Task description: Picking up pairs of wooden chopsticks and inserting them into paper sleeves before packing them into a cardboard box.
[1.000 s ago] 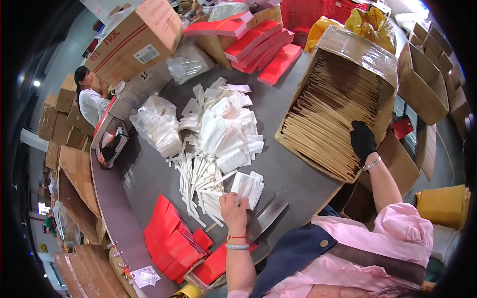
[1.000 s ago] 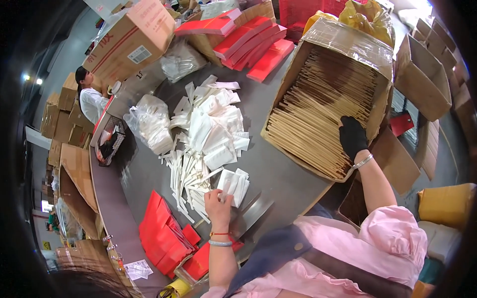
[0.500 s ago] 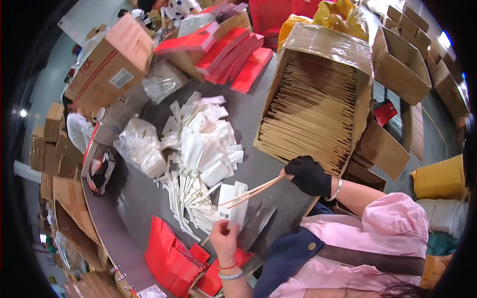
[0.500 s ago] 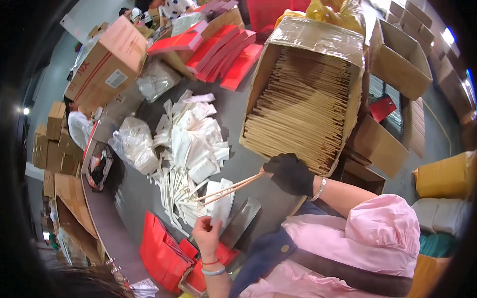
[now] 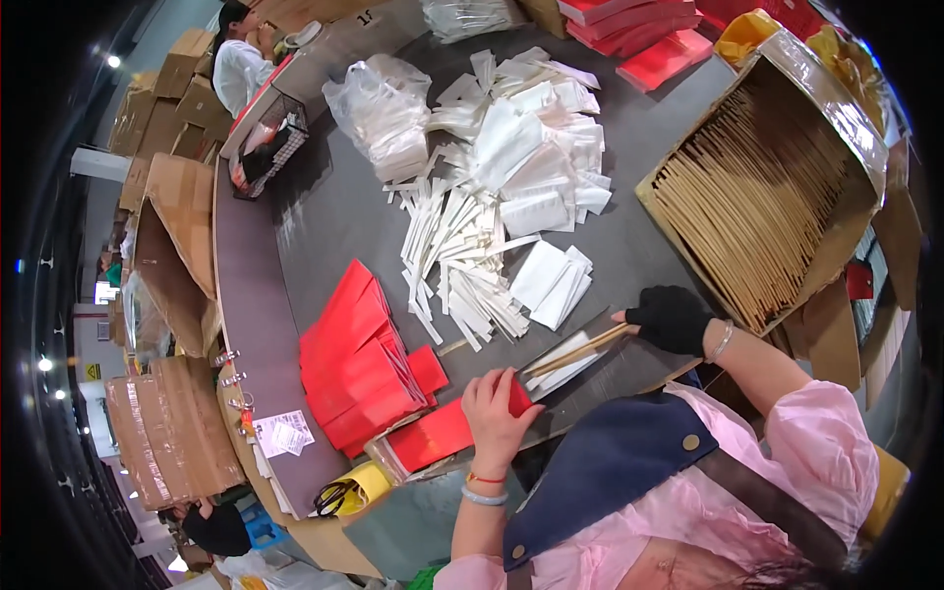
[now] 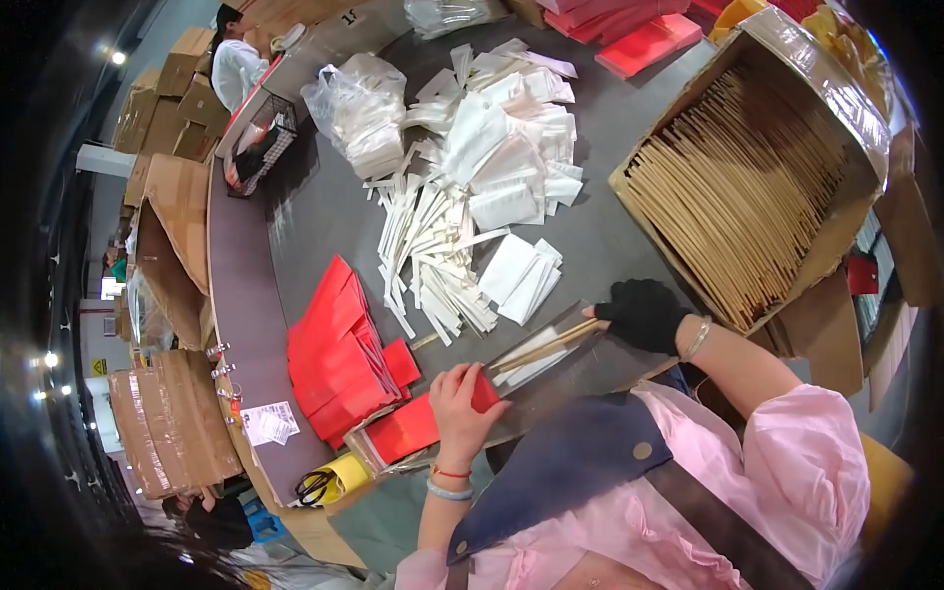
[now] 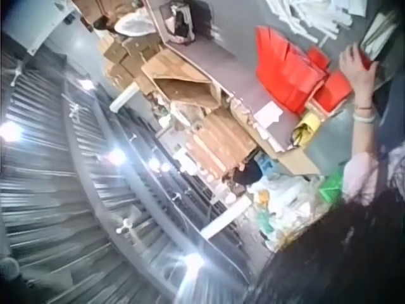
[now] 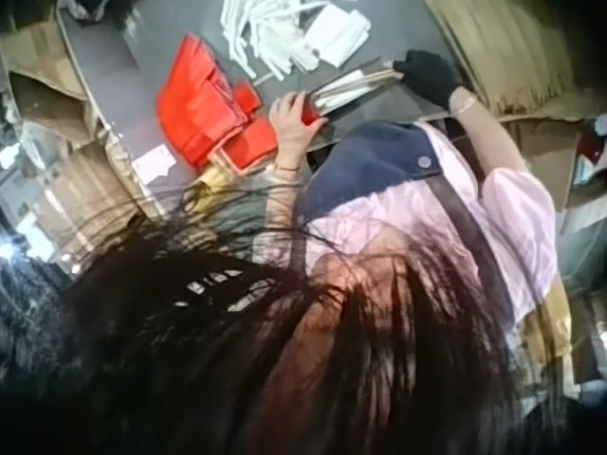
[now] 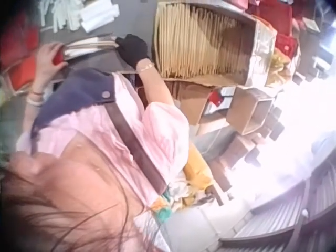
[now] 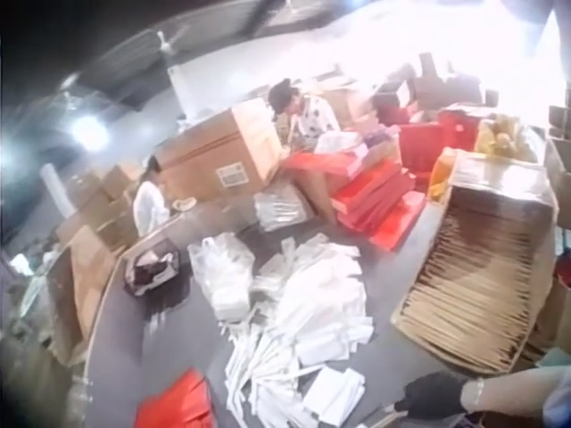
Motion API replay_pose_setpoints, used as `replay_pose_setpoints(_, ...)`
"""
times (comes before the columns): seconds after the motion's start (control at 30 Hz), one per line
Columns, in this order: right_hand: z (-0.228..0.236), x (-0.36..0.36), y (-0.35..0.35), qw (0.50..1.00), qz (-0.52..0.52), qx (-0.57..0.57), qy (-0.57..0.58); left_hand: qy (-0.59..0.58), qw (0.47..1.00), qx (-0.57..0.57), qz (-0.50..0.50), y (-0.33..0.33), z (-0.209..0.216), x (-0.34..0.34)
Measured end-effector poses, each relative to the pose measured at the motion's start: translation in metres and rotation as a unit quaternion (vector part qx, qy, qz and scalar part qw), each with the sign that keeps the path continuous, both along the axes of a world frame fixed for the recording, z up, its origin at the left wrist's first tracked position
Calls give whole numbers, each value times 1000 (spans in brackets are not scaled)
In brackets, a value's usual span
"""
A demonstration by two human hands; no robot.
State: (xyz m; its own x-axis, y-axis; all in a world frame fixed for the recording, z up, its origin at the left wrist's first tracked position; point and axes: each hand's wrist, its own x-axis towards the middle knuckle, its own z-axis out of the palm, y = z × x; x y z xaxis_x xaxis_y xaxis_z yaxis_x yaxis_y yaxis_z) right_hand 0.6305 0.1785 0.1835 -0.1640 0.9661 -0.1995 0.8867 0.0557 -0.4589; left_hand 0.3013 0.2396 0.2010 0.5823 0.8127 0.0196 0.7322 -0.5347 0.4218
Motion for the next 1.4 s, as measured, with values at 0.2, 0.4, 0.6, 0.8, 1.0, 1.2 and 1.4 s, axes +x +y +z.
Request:
replay_pose_setpoints(0.2, -28, -18, 12, 975, -38, 195, 105, -8, 1000, -9, -16, -3, -2, 27)
replay_pose_setpoints(0.4, -29, -102, 23, 922, -50, 18, 383, -37, 999, 8, -33, 3, -23, 38)
replay_pose_setpoints(0.6, 9, -69, 29, 983, 44, 172, 51, 26, 991, -42, -128, 15, 10, 35)
replay_pose_setpoints(0.8, 27, -49, 28, 993, 34, 109, 21, 60, 984, -21, -165, 57, 74, 5)
replay_pose_setpoints(1.0, 42, -38, 20, 986, -42, 160, -22, -2, 986, 137, 92, 65, 37, -34)
replay_pose_setpoints(1.2, 47, -46, 18, 993, 0, 107, -43, -9, 970, -23, 243, -5, -23, 7)
replay_pose_setpoints(1.4, 47, -48, 19, 994, 47, 77, -58, -80, 969, -71, 223, -2, -33, -5)
